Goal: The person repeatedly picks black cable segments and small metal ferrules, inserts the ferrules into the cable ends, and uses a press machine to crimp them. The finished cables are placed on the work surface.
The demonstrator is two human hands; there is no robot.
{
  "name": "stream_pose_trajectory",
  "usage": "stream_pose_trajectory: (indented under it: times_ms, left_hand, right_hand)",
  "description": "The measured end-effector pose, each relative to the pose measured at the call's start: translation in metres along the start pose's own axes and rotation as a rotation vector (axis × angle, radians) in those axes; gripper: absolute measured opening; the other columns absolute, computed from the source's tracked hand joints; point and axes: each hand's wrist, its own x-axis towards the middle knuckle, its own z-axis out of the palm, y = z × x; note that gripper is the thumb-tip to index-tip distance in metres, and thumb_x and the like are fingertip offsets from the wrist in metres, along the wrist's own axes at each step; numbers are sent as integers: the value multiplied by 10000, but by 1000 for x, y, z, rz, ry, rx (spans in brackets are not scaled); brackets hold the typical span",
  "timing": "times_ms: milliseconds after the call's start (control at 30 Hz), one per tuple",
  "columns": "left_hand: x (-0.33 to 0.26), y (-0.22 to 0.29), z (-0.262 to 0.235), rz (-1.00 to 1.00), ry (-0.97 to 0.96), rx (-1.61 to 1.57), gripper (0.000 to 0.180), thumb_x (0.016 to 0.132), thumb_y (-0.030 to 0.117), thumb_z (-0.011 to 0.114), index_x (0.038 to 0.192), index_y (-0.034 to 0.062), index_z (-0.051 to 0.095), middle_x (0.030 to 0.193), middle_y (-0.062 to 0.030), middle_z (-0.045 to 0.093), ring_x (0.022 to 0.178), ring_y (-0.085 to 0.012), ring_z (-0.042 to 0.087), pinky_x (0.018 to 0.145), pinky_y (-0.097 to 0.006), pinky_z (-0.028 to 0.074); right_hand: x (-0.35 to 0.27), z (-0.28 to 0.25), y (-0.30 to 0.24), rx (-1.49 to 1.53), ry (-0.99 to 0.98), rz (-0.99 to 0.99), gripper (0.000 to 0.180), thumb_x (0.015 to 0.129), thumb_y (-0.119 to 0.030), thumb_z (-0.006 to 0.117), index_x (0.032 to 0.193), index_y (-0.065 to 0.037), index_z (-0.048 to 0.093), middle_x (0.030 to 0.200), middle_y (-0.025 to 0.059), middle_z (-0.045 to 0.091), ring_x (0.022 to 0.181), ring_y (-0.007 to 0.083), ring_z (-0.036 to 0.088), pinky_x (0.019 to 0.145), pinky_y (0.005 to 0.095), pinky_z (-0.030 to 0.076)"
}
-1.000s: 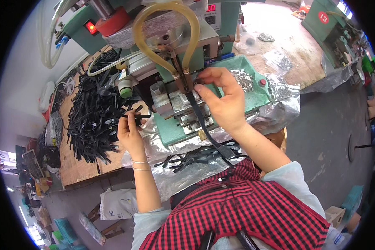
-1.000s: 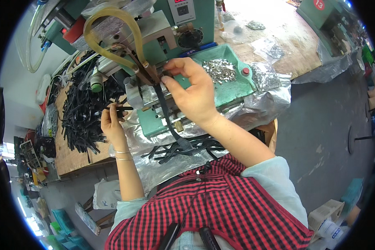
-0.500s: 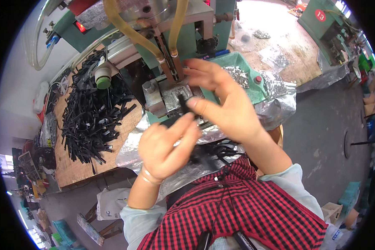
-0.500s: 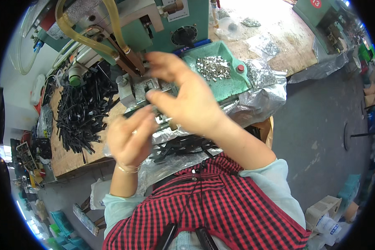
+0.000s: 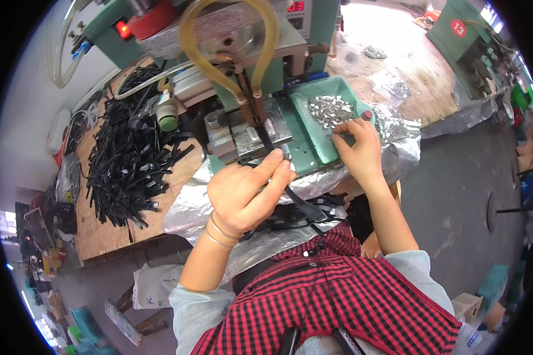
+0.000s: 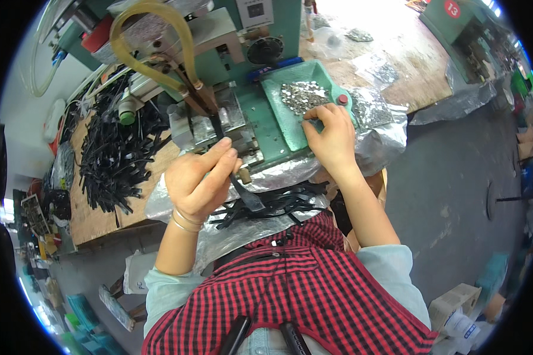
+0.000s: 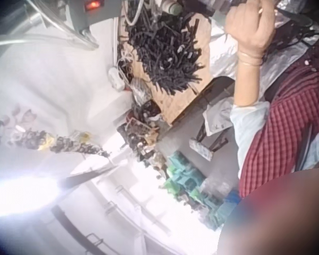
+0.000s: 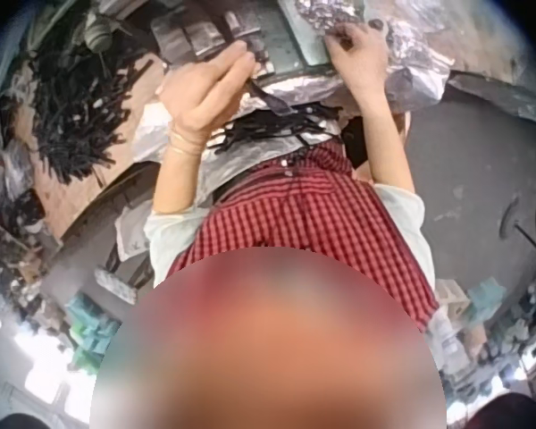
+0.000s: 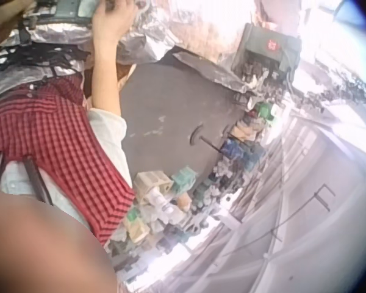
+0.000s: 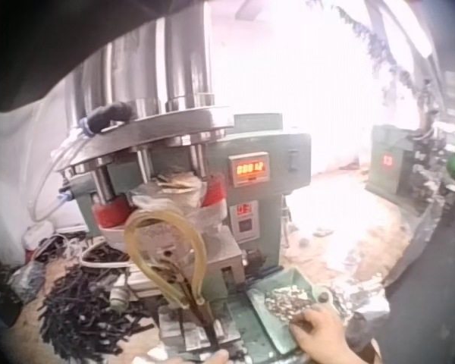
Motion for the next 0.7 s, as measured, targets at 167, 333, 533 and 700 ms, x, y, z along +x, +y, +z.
stream_pose_trajectory:
  times_ms: [167,333,533,700]
  left_hand:
    - [-19,29,-14,-264,-42,-46,478,732,25,870,1190,56,737,1229,-162,760,886,-245,768,662,-322,578]
    - [-57,-4,-56,-521,262,299,251,836,-32,772,1079,28,750,1116,-131,771,811,-190,690,689,-292,529]
    - [-87,-99,-43,-855,-205,481,185,818,147,827,927,19,752,990,-140,659,968,-355,639,856,-434,516]
    - [-139,-115,0,-959,-325,584,151,779,153,814,813,36,724,974,-152,667,963,-380,640,838,-472,519]
  right_hand:
    - [2,12,-5,-131,36,-117,94,813,-104,769,879,-55,722,968,123,689,1003,346,643,891,455,513]
    - [-9,10,-3,17,101,53,126,862,-87,750,978,-45,724,953,126,724,887,317,691,825,428,539]
    - [4,18,-11,104,197,-136,157,889,-64,753,1046,-57,752,985,122,737,931,323,694,845,423,536]
    - [4,21,-15,115,159,-123,106,874,-40,743,980,-41,747,961,125,737,940,327,686,834,413,531]
